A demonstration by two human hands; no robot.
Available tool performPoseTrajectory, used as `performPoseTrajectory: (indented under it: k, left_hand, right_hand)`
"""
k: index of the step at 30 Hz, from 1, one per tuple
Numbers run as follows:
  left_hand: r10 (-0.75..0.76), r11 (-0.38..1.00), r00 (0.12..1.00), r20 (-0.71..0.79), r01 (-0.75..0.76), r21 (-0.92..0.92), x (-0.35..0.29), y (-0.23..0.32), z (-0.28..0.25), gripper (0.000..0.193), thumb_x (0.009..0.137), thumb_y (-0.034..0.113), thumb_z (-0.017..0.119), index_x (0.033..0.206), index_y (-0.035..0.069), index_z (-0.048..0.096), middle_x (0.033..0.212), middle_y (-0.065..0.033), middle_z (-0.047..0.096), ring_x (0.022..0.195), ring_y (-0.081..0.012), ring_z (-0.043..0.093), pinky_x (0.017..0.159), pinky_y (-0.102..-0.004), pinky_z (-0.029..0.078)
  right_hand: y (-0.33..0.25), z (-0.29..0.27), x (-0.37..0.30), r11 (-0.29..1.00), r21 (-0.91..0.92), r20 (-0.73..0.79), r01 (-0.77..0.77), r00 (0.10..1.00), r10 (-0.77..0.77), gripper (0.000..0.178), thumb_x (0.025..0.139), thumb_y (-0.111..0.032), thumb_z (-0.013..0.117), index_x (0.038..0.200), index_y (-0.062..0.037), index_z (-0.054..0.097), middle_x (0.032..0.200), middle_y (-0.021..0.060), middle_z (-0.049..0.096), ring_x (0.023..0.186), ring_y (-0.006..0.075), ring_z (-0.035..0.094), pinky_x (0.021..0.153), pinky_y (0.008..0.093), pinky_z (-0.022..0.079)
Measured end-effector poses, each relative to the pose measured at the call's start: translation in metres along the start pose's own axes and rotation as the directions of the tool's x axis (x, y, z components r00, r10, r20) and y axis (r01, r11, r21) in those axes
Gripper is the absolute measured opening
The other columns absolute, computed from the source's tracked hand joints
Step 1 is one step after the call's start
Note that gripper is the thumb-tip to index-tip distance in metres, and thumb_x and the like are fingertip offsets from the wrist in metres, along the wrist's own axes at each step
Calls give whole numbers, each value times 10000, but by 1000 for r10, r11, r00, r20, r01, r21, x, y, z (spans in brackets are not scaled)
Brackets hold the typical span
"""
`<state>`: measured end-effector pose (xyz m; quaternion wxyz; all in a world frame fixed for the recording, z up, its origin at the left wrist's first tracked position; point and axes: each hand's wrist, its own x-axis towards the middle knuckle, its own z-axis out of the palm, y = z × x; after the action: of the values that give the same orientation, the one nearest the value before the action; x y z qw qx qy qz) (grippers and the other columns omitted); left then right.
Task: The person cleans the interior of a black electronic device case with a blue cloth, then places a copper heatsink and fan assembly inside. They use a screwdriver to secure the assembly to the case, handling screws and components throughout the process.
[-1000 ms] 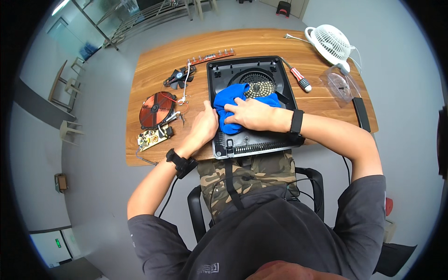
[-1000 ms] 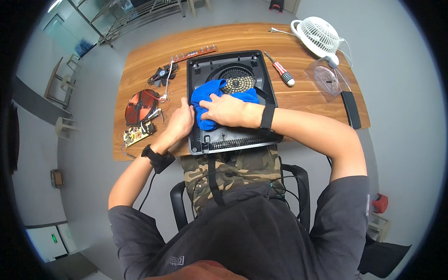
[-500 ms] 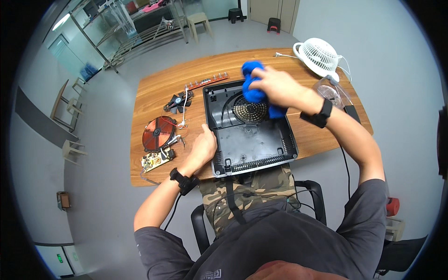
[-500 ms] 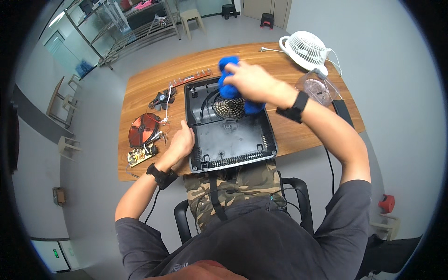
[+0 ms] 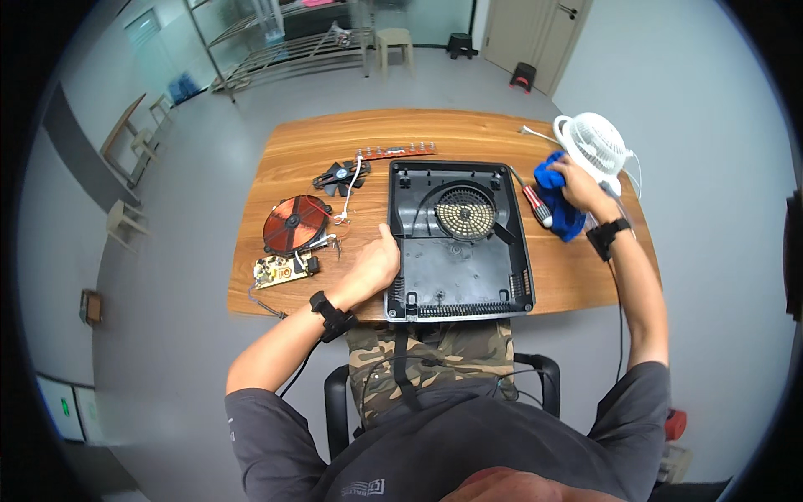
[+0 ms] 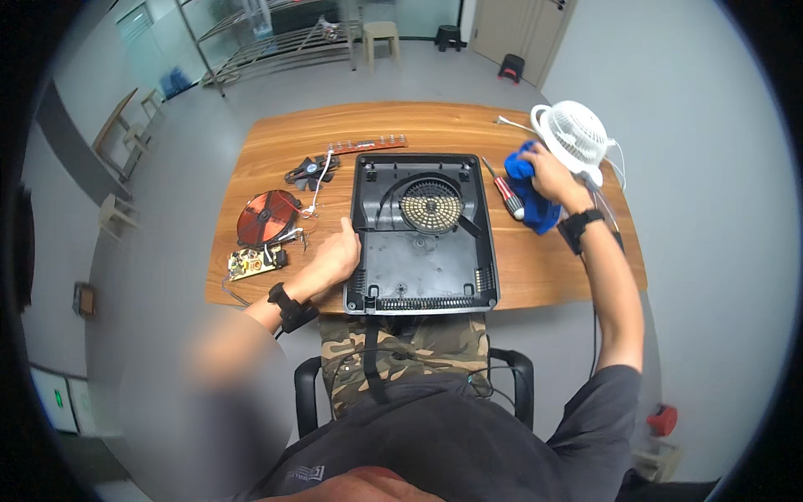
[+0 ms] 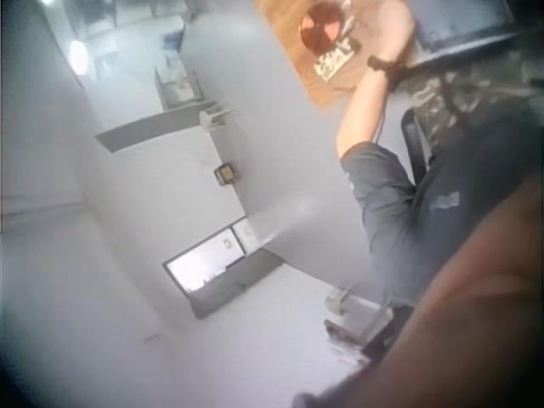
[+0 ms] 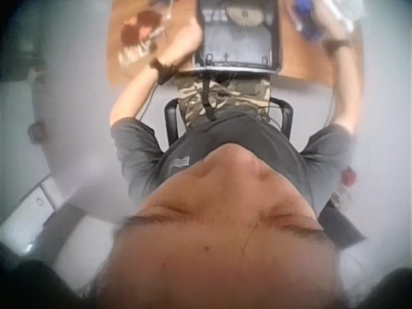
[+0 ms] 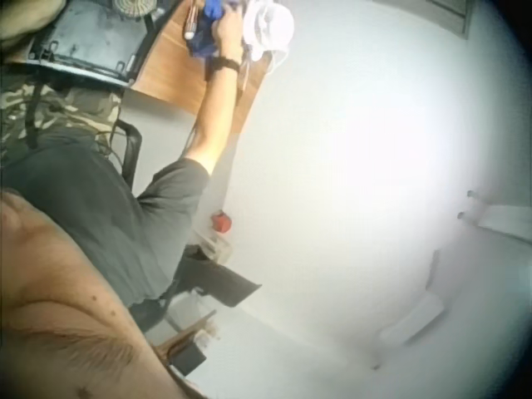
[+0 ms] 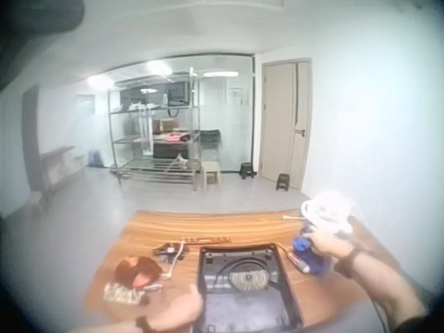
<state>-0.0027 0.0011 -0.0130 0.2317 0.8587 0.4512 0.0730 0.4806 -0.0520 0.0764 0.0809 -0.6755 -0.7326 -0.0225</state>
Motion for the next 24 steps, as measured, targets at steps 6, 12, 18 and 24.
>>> performPoseTrajectory:
  k: [6,12,18,24]
  left_hand:
    - [-152,984,988,37,155,-91,8,10,4,408,1017,187,389,1244,-151,357,914,-376,665,902,-532,654,835,-605,495]
    - [68,993,997,-38,-71,-92,-3,-5,5,341,951,54,426,1160,-200,338,855,-362,646,847,-530,643,757,-586,505]
    - [48,997,997,61,-44,-68,-7,12,-16,456,934,13,412,1269,-278,305,942,-388,658,890,-519,664,829,-583,517]
    - [67,995,995,-74,-72,-74,3,-6,9,313,963,119,458,1127,-132,369,826,-351,659,812,-540,644,739,-606,501]
  right_hand:
    - [26,63,-15,975,45,85,-219,973,215,557,820,-64,647,1369,-57,551,1294,229,555,1195,449,559,1028,472,480]
    - [31,65,-6,983,53,140,-175,976,166,587,822,-56,653,1394,-28,526,1294,248,551,1203,464,549,1041,477,470]
    - [14,53,-7,977,43,177,-210,964,199,605,830,-50,655,1418,-40,514,1300,247,545,1214,460,541,1048,472,462]
    - [21,49,-5,970,-5,216,-242,947,238,667,847,-124,676,1478,-92,460,1399,228,510,1278,442,524,1085,468,454]
